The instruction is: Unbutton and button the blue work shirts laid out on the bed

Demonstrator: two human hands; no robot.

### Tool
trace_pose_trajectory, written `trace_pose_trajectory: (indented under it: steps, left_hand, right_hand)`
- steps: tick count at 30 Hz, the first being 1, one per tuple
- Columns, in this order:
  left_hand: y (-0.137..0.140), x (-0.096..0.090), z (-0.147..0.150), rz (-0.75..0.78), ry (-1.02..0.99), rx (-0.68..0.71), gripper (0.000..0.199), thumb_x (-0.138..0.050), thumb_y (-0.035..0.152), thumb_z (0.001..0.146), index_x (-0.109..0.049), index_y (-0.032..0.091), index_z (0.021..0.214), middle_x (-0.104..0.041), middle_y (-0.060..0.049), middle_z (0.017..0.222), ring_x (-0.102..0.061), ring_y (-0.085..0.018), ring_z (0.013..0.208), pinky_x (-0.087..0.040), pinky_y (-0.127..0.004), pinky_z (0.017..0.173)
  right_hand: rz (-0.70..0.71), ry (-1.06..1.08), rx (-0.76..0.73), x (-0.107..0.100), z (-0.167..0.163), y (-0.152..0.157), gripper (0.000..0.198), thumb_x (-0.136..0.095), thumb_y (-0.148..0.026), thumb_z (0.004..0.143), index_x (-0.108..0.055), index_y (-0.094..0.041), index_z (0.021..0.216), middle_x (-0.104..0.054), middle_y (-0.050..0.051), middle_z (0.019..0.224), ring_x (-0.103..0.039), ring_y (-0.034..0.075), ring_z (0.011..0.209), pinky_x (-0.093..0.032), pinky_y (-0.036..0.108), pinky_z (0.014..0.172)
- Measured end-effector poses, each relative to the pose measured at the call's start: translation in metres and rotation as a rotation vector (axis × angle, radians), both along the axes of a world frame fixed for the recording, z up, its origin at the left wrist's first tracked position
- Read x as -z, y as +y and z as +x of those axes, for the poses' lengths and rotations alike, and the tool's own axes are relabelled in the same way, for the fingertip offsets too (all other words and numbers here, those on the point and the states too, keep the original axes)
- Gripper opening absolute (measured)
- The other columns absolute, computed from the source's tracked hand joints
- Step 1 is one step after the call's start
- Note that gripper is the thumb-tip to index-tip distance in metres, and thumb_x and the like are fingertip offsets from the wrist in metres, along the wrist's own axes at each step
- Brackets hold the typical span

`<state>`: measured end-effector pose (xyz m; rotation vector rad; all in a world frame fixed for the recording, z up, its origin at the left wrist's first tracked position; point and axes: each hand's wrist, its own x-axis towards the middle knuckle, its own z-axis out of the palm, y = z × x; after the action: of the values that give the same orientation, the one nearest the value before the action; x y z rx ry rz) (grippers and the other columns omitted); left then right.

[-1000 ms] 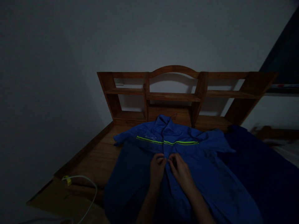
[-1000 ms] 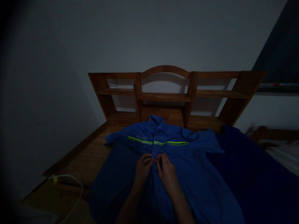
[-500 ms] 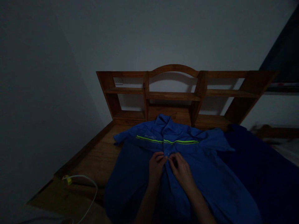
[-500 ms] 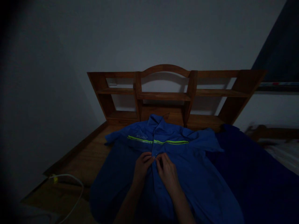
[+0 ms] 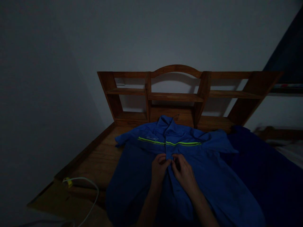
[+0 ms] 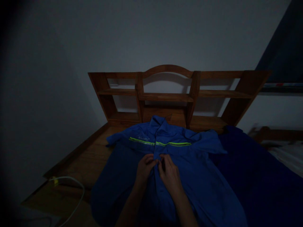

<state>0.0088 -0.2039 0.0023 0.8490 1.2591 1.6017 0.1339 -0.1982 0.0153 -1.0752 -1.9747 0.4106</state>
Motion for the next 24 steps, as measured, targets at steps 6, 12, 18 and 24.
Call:
trace_pose_trajectory:
  steps: [6, 12, 18, 24]
  left_hand:
    - [-0.002, -0.002, -0.002, 0.068, -0.025, 0.111, 0.027, -0.068, 0.024, 0.064, -0.068, 0.013, 0.088, -0.071, -0.010, 0.092, -0.065, -0.022, 0.088, -0.048, -0.032, 0.082]
    - [0.000, 0.006, -0.004, 0.121, 0.008, 0.169, 0.024, -0.064, 0.023, 0.067, -0.068, 0.013, 0.089, -0.070, -0.009, 0.091, -0.065, -0.023, 0.088, -0.048, -0.033, 0.082]
    - [0.003, 0.016, -0.004, 0.122, 0.136, 0.107, 0.019, -0.061, 0.027, 0.071, -0.067, 0.015, 0.084, -0.070, -0.006, 0.084, -0.064, -0.020, 0.082, -0.048, -0.031, 0.078]
    - [0.001, 0.013, -0.003, 0.119, 0.243, 0.074, 0.015, -0.058, 0.026, 0.074, -0.066, 0.015, 0.081, -0.069, -0.006, 0.082, -0.064, -0.019, 0.080, -0.048, -0.029, 0.075]
  right_hand:
    - [0.010, -0.032, -0.016, 0.002, 0.001, 0.001, 0.027, -0.038, -0.021, 0.090, -0.051, -0.022, 0.113, -0.056, 0.007, 0.100, -0.058, 0.018, 0.088, -0.048, 0.029, 0.078]
    - [-0.008, -0.043, -0.028, 0.002, 0.001, 0.001, 0.023, -0.038, -0.022, 0.090, -0.051, -0.021, 0.110, -0.056, 0.007, 0.098, -0.056, 0.017, 0.089, -0.047, 0.029, 0.079]
    - [0.013, -0.054, -0.024, 0.005, 0.001, 0.002, 0.021, -0.039, -0.022, 0.090, -0.051, -0.020, 0.107, -0.056, 0.007, 0.095, -0.057, 0.017, 0.086, -0.047, 0.028, 0.076]
    - [-0.015, -0.070, -0.019, 0.005, 0.002, 0.001, 0.020, -0.039, -0.022, 0.090, -0.050, -0.021, 0.106, -0.056, 0.006, 0.096, -0.057, 0.017, 0.086, -0.046, 0.027, 0.073]
